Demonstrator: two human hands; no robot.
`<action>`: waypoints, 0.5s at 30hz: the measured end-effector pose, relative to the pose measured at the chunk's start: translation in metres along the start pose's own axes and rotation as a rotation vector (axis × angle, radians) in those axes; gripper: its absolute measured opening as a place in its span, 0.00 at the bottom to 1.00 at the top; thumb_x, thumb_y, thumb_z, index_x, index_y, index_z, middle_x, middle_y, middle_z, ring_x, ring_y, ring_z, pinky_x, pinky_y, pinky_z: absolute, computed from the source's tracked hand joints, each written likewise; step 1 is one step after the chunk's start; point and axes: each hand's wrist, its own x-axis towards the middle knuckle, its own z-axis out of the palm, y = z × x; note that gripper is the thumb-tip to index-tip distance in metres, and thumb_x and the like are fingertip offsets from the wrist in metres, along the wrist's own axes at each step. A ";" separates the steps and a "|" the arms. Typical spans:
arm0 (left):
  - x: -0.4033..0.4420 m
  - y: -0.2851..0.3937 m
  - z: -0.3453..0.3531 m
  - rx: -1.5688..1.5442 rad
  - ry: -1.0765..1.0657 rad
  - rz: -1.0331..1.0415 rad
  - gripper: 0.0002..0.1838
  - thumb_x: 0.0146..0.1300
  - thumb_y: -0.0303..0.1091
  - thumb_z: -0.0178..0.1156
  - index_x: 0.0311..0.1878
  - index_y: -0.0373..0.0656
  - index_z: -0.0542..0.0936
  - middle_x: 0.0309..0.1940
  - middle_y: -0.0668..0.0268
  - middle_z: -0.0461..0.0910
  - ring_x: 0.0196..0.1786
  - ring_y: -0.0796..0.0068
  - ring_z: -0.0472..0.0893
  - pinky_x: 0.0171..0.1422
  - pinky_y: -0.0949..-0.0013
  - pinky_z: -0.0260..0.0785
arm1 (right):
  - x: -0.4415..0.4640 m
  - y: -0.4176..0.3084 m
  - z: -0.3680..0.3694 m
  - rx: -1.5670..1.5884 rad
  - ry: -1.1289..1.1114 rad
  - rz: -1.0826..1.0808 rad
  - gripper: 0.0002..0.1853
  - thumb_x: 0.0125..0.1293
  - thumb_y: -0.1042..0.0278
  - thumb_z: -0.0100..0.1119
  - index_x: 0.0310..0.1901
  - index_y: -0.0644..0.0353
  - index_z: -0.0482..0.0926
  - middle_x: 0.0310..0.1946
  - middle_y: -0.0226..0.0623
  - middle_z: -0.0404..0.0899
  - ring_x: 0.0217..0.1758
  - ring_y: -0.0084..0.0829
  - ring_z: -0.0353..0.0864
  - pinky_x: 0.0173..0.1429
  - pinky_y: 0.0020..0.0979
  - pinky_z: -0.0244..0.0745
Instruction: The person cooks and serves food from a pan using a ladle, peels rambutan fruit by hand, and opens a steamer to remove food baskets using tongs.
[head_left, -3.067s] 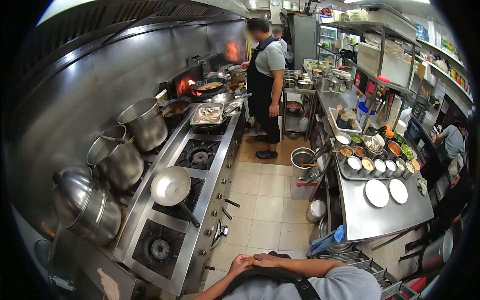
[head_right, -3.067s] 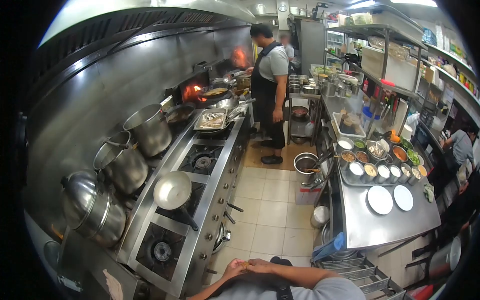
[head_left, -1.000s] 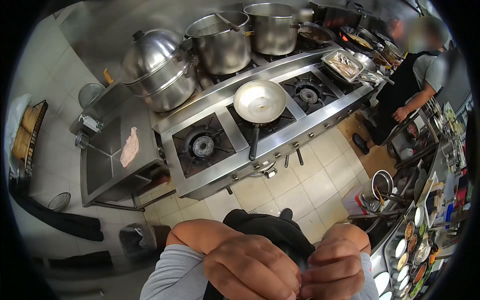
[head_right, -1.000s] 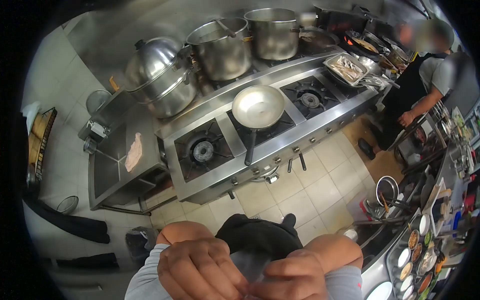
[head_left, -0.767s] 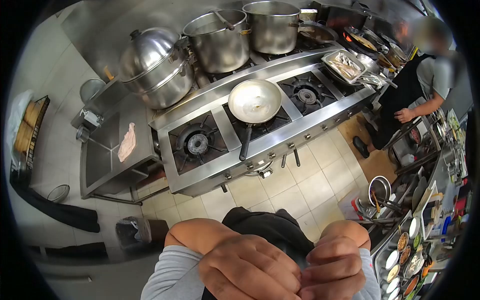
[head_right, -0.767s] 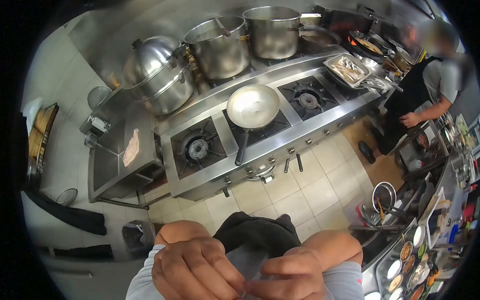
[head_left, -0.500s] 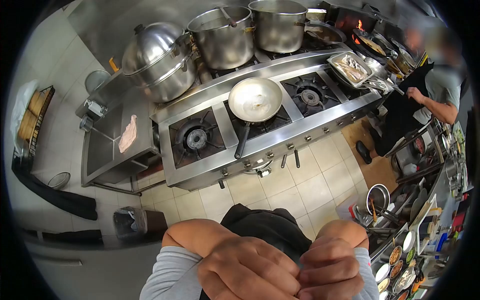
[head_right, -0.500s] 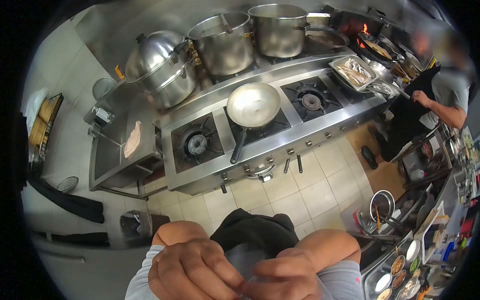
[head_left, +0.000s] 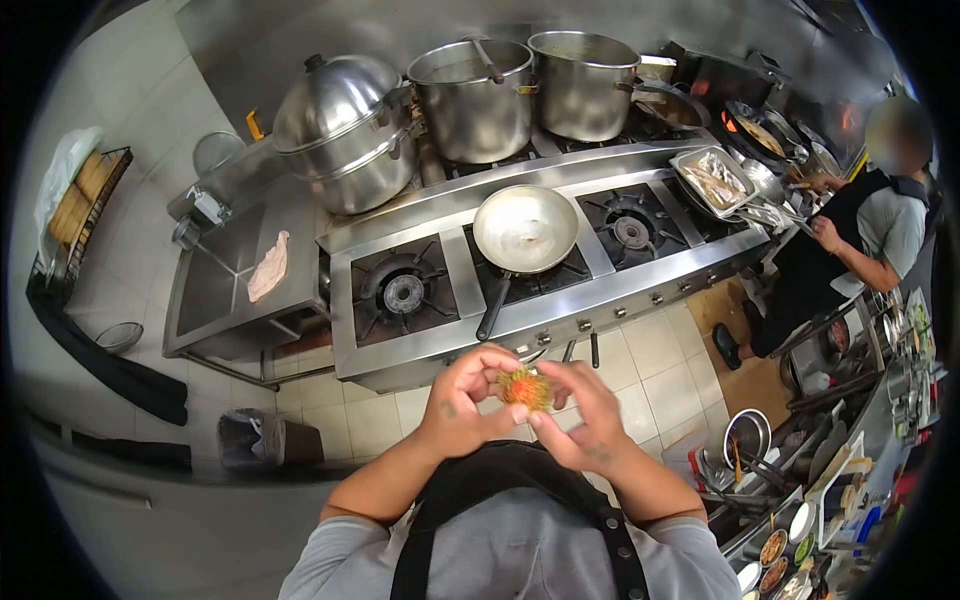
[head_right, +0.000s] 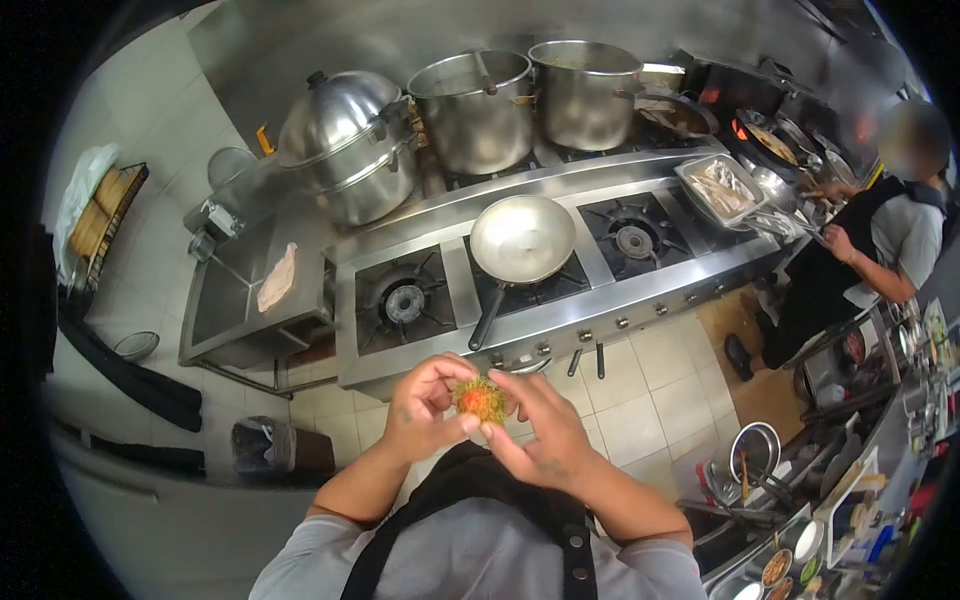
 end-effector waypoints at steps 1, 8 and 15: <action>-0.008 -0.015 -0.011 -0.048 0.017 -0.123 0.22 0.58 0.22 0.66 0.54 0.35 0.70 0.46 0.59 0.76 0.48 0.76 0.77 0.53 0.69 0.74 | -0.005 0.013 0.009 -0.016 -0.082 0.121 0.25 0.55 0.70 0.66 0.56 0.65 0.74 0.36 0.43 0.78 0.33 0.39 0.79 0.39 0.32 0.76; -0.088 -0.106 -0.058 -0.058 0.067 -0.553 0.13 0.63 0.24 0.63 0.49 0.34 0.73 0.38 0.62 0.81 0.35 0.79 0.80 0.40 0.74 0.76 | -0.049 0.066 0.083 -0.078 -0.398 0.377 0.19 0.61 0.61 0.59 0.49 0.66 0.75 0.39 0.52 0.80 0.41 0.49 0.81 0.46 0.43 0.76; -0.115 -0.118 -0.077 -0.045 0.130 -0.534 0.11 0.62 0.22 0.64 0.46 0.32 0.74 0.36 0.62 0.81 0.34 0.80 0.80 0.39 0.75 0.76 | -0.047 0.076 0.112 -0.087 -0.539 0.403 0.18 0.58 0.59 0.57 0.43 0.66 0.76 0.38 0.54 0.80 0.43 0.52 0.80 0.49 0.44 0.74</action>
